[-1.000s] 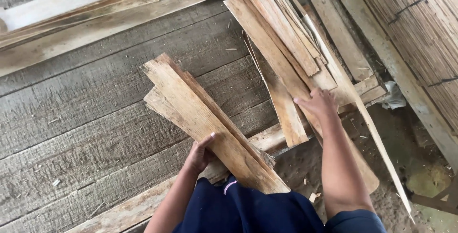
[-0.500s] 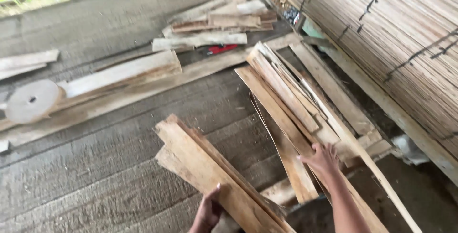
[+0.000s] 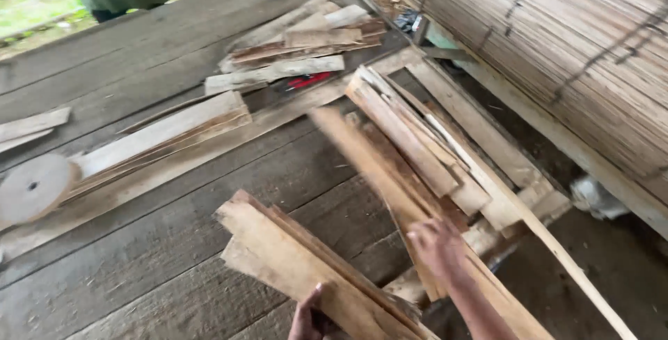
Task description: The person arranges wooden planks on a wooden workbench, picking up planks from a pile and placing them in a staggered pattern. The person adjusts the position of the planks to fit them together.
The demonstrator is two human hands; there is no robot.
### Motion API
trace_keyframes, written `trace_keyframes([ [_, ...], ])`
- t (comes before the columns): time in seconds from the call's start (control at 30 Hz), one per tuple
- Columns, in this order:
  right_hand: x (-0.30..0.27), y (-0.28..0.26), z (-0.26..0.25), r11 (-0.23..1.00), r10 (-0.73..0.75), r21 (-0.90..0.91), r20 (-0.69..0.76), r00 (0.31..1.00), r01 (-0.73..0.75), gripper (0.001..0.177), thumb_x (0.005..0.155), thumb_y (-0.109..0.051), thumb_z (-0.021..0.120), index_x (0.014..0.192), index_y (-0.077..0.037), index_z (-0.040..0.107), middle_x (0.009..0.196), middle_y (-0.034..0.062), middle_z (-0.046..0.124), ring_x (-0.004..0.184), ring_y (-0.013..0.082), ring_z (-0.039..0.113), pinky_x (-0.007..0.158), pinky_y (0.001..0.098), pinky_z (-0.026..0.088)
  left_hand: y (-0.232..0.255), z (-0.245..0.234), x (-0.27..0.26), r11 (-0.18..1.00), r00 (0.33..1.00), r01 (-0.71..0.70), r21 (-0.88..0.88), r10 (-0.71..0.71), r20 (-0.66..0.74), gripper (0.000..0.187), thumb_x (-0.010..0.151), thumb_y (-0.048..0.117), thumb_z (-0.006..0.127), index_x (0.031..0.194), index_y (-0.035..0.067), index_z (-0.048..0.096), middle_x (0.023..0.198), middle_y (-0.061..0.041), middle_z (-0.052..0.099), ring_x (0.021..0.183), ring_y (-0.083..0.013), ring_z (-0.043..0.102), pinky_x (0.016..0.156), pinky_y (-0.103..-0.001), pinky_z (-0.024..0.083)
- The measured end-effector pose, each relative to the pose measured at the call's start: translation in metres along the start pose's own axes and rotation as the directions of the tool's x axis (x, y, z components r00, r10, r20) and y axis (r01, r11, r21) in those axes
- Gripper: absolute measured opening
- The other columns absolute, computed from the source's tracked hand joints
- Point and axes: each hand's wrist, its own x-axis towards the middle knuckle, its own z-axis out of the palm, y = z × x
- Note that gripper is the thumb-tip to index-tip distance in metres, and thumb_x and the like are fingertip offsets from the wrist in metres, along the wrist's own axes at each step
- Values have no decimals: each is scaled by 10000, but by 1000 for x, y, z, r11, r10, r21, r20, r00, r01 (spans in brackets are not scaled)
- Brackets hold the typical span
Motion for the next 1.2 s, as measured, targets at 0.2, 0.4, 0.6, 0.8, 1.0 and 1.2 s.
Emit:
trace_keyframes([
  [0.2, 39, 51, -15, 741, 671, -202, 261, 694, -640, 288, 974, -216, 632, 1255, -156, 608, 1352, 95, 586, 1267, 268, 513, 972, 378, 542, 7, 24, -23, 992, 999, -44, 121, 44, 6, 540, 767, 341, 673, 1220, 48, 649, 1081, -228, 681, 994, -422, 632, 778, -634, 515],
  [0.4, 52, 110, 12, 607, 793, -264, 257, 552, -750, 481, 895, -358, 722, 1316, -229, 528, 1427, 157, 479, 1331, 373, 404, 1048, 533, 436, 7, 1, 7, 992, 999, -31, 122, 25, 48, 551, 799, 335, 669, 1248, 15, 680, 1133, -230, 685, 1046, -426, 622, 798, -596, 505],
  [0.6, 50, 105, 8, 648, 701, 106, 304, 645, -754, 154, 1021, -33, 581, 1167, -65, 545, 971, 103, 613, 577, 137, 478, 433, 230, 385, 2, -11, 23, 973, 996, -73, 219, 60, 67, 500, 787, 428, 679, 1140, 77, 731, 941, -169, 699, 830, -320, 613, 638, -449, 413],
  [0.8, 75, 74, -68, 419, 800, 254, 351, 487, -871, 236, 1099, -88, 514, 1336, -92, 517, 1068, 220, 687, 499, 153, 444, 365, 240, 329, 3, -7, 14, 959, 988, -152, 238, 139, 70, 483, 771, 399, 718, 1097, 45, 759, 875, -134, 669, 727, -290, 592, 503, -401, 383],
  [1.0, 88, 35, -102, 343, 786, 276, 438, 435, -898, 299, 1056, -110, 529, 1353, -145, 512, 1282, 204, 623, 561, 132, 436, 434, 227, 339, 0, -24, 34, 973, 997, -75, 219, 69, 38, 491, 737, 417, 723, 1115, 103, 713, 942, -179, 657, 839, -345, 614, 596, -509, 461],
  [1.2, 71, -59, -105, 565, 346, 131, 859, 378, -814, 342, 916, -234, 561, 1249, -157, 584, 929, 18, 611, 743, 125, 560, 622, 224, 516, -9, -38, 54, 982, 995, -89, 168, 79, 65, 507, 755, 603, 716, 951, 138, 673, 744, -91, 667, 580, -284, 636, 457, -404, 462],
])
